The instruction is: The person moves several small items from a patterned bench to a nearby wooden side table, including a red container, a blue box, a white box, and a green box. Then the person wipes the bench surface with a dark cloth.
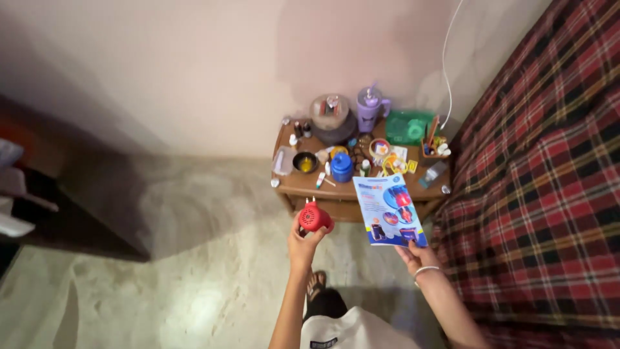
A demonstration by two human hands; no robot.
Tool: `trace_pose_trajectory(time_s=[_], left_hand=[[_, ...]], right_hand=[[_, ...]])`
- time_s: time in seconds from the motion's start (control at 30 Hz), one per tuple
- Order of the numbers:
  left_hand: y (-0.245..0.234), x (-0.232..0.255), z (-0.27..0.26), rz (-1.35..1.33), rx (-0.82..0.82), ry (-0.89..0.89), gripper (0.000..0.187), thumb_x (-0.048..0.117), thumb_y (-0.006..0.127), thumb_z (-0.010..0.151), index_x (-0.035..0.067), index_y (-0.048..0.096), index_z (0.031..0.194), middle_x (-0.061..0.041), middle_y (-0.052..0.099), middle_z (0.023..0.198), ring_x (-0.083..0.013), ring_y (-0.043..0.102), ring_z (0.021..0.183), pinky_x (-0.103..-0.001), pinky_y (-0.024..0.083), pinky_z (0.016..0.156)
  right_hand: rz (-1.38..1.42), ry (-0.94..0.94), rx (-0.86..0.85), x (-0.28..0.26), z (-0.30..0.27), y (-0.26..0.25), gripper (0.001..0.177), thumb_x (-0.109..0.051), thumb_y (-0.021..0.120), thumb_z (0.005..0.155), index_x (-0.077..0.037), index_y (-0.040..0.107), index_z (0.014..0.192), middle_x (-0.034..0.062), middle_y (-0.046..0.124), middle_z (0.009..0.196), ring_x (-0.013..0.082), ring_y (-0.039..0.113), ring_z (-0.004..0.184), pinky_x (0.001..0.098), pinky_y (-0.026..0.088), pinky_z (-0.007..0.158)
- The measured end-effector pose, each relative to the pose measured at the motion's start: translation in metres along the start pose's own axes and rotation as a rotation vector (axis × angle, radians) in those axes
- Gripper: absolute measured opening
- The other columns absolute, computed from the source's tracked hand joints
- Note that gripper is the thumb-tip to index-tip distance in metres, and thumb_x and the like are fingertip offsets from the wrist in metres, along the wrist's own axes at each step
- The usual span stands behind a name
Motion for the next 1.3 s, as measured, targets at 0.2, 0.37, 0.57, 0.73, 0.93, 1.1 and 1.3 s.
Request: trace_pose_trajectory(time_s=[0.2, 0.37, 0.57, 0.73, 0.93, 1.1, 1.3], left_hand=[[0.010, 0.032, 0.086, 0.039, -0.045, -0.014, 0.076, 0.007, 0.085, 0.068, 0.008, 0.054, 0.138, -0.005, 0.054, 0.129, -0.0177, 0.062, 0.114, -0.033, 0.056, 0.093], [-0.013, 0.011, 0.153, 0.110, -0.037, -0.028, 0.078, 0.007, 0.085, 0.066, 0.007, 0.056, 0.138, -0.007, 0.049, 0.129, -0.0187, 0.063, 0.112, -0.033, 0.056, 0.093], [-0.031, -0.015, 0.201, 0.238, -0.056, -0.068, 0.071, 0.003, 0.086, 0.066, 0.007, 0.059, 0.132, -0.008, 0.057, 0.121, -0.0192, 0.061, 0.110, -0.032, 0.052, 0.095], [-0.034, -0.025, 0.209, 0.089, -0.125, -0.120, 0.064, 0.000, 0.081, 0.068, 0.007, 0.060, 0.128, -0.004, 0.067, 0.114, -0.0171, 0.066, 0.106, -0.031, 0.055, 0.091], [-0.003, -0.052, 0.226, 0.154, -0.156, -0.200, 0.059, -0.001, 0.083, 0.064, 0.007, 0.061, 0.119, -0.006, 0.069, 0.110, -0.0171, 0.067, 0.101, -0.031, 0.055, 0.087], [0.044, -0.080, 0.248, 0.370, -0.118, -0.128, 0.059, 0.003, 0.089, 0.058, 0.007, 0.065, 0.113, -0.008, 0.066, 0.108, -0.0236, 0.065, 0.098, -0.035, 0.054, 0.087], [0.146, -0.118, 0.299, 0.491, -0.254, -0.006, 0.063, 0.014, 0.090, 0.059, 0.010, 0.061, 0.115, -0.011, 0.073, 0.104, -0.0275, 0.072, 0.096, -0.039, 0.057, 0.090]], right_hand=[[0.065, -0.112, 0.012, -0.009, 0.041, 0.040, 0.039, 0.006, 0.052, 0.096, -0.007, 0.058, 0.133, 0.0112, 0.064, 0.132, 0.0326, 0.062, 0.124, 0.0511, 0.051, 0.100], [0.106, -0.184, 0.052, 0.011, 0.057, 0.062, 0.044, 0.011, 0.051, 0.093, -0.007, 0.058, 0.133, 0.0108, 0.062, 0.134, 0.0324, 0.061, 0.125, 0.0511, 0.052, 0.099], [0.105, -0.298, -0.053, 0.039, 0.028, 0.093, 0.043, 0.012, 0.053, 0.093, 0.003, 0.053, 0.135, 0.0136, 0.060, 0.132, 0.0321, 0.058, 0.125, 0.0516, 0.048, 0.108], [0.113, -0.269, -0.027, 0.050, 0.049, 0.064, 0.048, 0.014, 0.047, 0.090, 0.002, 0.053, 0.136, 0.0128, 0.061, 0.134, 0.0310, 0.059, 0.128, 0.0475, 0.044, 0.109], [0.144, -0.195, 0.314, 0.034, 0.079, 0.023, 0.051, 0.013, 0.043, 0.091, -0.008, 0.055, 0.136, 0.0133, 0.063, 0.129, 0.0369, 0.063, 0.120, 0.0553, 0.051, 0.099], [0.039, -0.313, 0.569, 0.007, 0.089, 0.016, 0.040, 0.009, 0.048, 0.096, -0.003, 0.059, 0.133, 0.0182, 0.063, 0.120, 0.0386, 0.068, 0.104, 0.0536, 0.058, 0.086], [-0.189, -0.318, 0.804, -0.003, 0.163, 0.005, 0.035, 0.009, 0.070, 0.088, -0.004, 0.068, 0.120, 0.0052, 0.068, 0.102, 0.0232, 0.064, 0.086, 0.0480, 0.060, 0.070]])
Point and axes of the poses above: each hand's wrist, its own z-axis towards the middle knuckle, its own y-axis out of the palm, x = y × z, the point moved 5 cm from there along z, towards the middle knuckle
